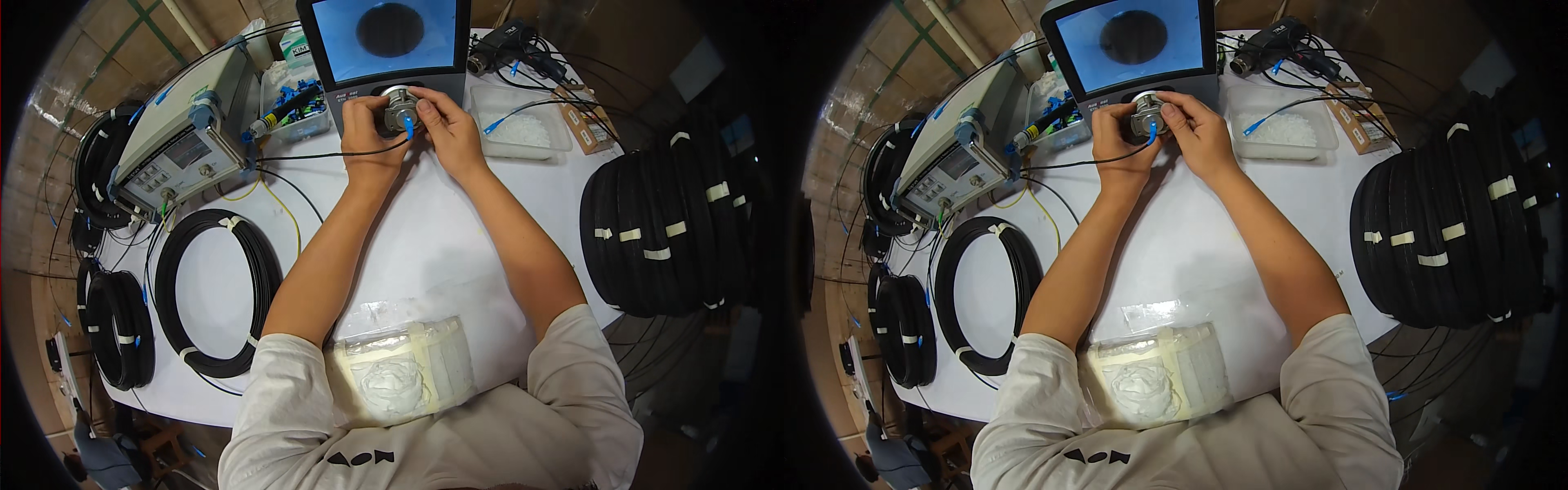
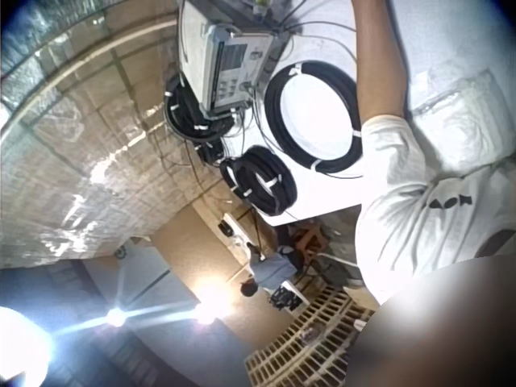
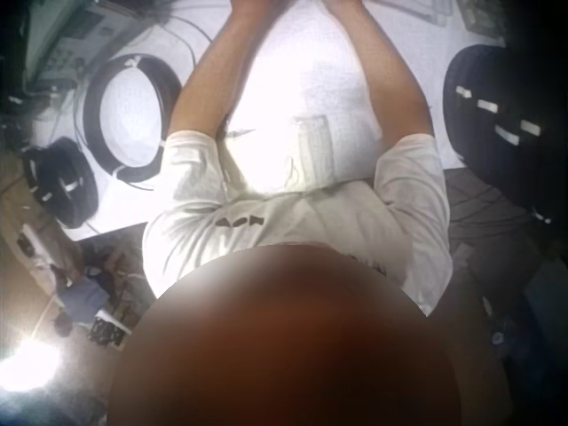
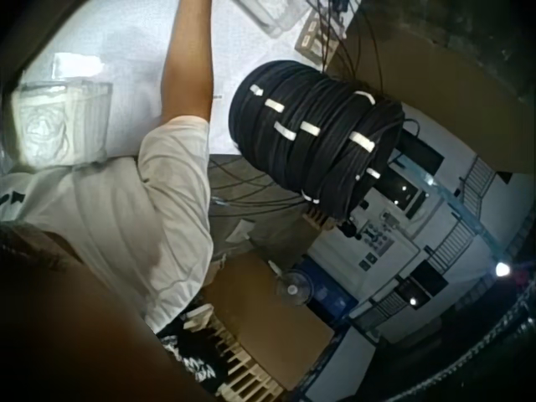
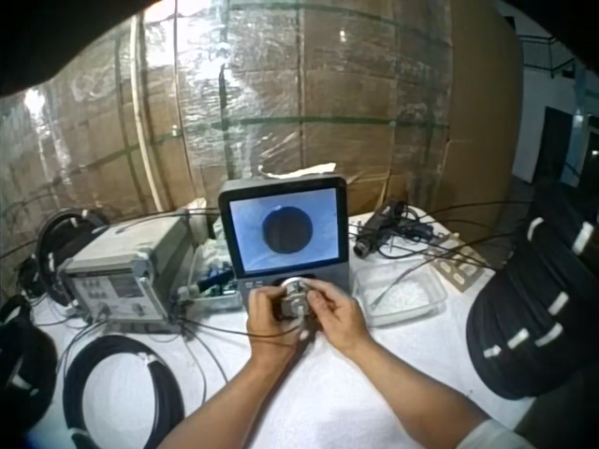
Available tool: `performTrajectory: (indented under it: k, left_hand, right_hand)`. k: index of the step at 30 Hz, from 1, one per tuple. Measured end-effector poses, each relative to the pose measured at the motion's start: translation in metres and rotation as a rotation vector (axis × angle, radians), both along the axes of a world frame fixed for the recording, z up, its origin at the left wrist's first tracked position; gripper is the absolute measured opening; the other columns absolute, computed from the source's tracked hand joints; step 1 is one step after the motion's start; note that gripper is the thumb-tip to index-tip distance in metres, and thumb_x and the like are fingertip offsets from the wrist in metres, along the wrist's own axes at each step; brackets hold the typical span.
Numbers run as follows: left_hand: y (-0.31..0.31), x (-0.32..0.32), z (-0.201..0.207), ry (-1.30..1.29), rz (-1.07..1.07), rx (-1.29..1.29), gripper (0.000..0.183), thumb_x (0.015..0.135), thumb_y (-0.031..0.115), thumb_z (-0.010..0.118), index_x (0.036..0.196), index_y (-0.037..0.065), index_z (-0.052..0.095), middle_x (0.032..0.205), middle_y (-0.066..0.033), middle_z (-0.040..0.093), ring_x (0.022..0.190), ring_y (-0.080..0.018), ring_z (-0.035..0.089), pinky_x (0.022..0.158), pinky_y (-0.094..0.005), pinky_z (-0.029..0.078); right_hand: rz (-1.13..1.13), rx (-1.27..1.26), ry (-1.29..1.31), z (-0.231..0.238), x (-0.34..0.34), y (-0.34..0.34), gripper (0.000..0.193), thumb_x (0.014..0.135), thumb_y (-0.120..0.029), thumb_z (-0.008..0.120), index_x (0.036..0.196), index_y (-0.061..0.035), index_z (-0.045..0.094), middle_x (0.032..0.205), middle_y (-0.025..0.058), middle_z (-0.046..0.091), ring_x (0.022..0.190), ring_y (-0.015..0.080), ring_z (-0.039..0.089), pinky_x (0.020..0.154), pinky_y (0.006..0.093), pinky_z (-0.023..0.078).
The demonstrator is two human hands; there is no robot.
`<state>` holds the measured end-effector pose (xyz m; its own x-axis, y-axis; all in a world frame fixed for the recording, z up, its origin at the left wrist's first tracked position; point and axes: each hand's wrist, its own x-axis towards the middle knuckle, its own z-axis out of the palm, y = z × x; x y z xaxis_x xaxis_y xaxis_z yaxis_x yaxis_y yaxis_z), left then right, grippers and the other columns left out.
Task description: Inspecting and cleaning the end-faces of fiber optic connectors using a digital microscope.
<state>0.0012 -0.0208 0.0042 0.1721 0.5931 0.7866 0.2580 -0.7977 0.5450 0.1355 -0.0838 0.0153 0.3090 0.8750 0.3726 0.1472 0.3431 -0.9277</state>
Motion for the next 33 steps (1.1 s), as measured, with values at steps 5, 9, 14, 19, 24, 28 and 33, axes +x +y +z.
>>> performTrajectory:
  k: [5,9,14,19,24,28,33]
  left_hand:
    - [-0.002,0.0,0.001,-0.029,-0.083,-0.047,0.069,0.067,0.006,0.087,0.13,0.007,0.058,0.13,-0.0155,0.056,0.113,-0.0364,0.064,0.09,-0.0418,0.058]
    - [0.008,-0.01,0.005,0.107,-0.138,0.034,0.066,0.067,0.003,0.085,0.128,0.009,0.062,0.127,-0.0125,0.059,0.111,-0.0347,0.065,0.088,-0.0413,0.058]
    - [0.007,-0.003,-0.003,0.092,-0.06,-0.001,0.07,0.067,-0.002,0.086,0.131,0.009,0.061,0.129,-0.0115,0.055,0.105,-0.0266,0.069,0.085,-0.0335,0.061]
    - [0.007,0.0,-0.002,0.029,-0.036,0.02,0.072,0.066,-0.003,0.085,0.133,0.009,0.059,0.129,-0.0116,0.056,0.106,-0.0278,0.069,0.085,-0.0348,0.061]
    - [0.01,-0.011,0.005,0.128,-0.115,0.032,0.071,0.063,0.0,0.085,0.128,0.013,0.061,0.127,-0.0102,0.06,0.112,-0.0357,0.065,0.088,-0.041,0.058]
    - [0.011,-0.008,0.002,0.08,-0.063,0.018,0.069,0.06,0.002,0.086,0.124,0.011,0.062,0.123,-0.0104,0.061,0.108,-0.0358,0.066,0.086,-0.0416,0.058]
    - [0.005,-0.007,0.007,0.078,-0.08,0.031,0.073,0.058,0.003,0.087,0.126,0.01,0.06,0.123,-0.0109,0.06,0.111,-0.0355,0.064,0.089,-0.0426,0.056]
  right_hand:
    - [-0.177,0.186,-0.011,-0.028,-0.01,0.006,0.034,0.106,-0.03,0.063,0.128,-0.0052,0.059,0.097,0.0039,0.069,0.083,0.0085,0.063,0.073,0.023,0.051]
    - [-0.093,0.123,0.08,-0.027,-0.005,0.005,0.034,0.105,-0.03,0.064,0.128,-0.0055,0.059,0.09,0.0022,0.067,0.078,0.0084,0.062,0.069,0.025,0.051]
    - [-0.171,0.12,-0.22,-0.01,0.003,0.001,0.031,0.106,-0.03,0.063,0.126,-0.0063,0.063,0.078,0.0,0.064,0.072,0.0053,0.057,0.064,0.0228,0.047]
    - [-0.112,0.147,0.032,-0.028,-0.007,0.009,0.032,0.106,-0.031,0.063,0.126,-0.0062,0.061,0.081,-0.0008,0.063,0.069,0.005,0.055,0.061,0.022,0.045]
    - [-0.098,0.11,0.115,-0.024,-0.01,0.003,0.033,0.106,-0.033,0.062,0.127,-0.0073,0.06,0.082,-0.0023,0.062,0.068,0.0041,0.052,0.059,0.0209,0.044]
    - [-0.049,0.02,0.053,-0.02,-0.004,0.001,0.035,0.106,-0.034,0.062,0.133,-0.0104,0.06,0.082,-0.0024,0.062,0.068,0.0044,0.053,0.06,0.021,0.045]
    - [-0.114,0.089,0.047,-0.024,-0.012,0.004,0.035,0.108,-0.032,0.059,0.133,-0.0083,0.059,0.082,-0.0015,0.06,0.069,0.0054,0.053,0.059,0.0206,0.043]
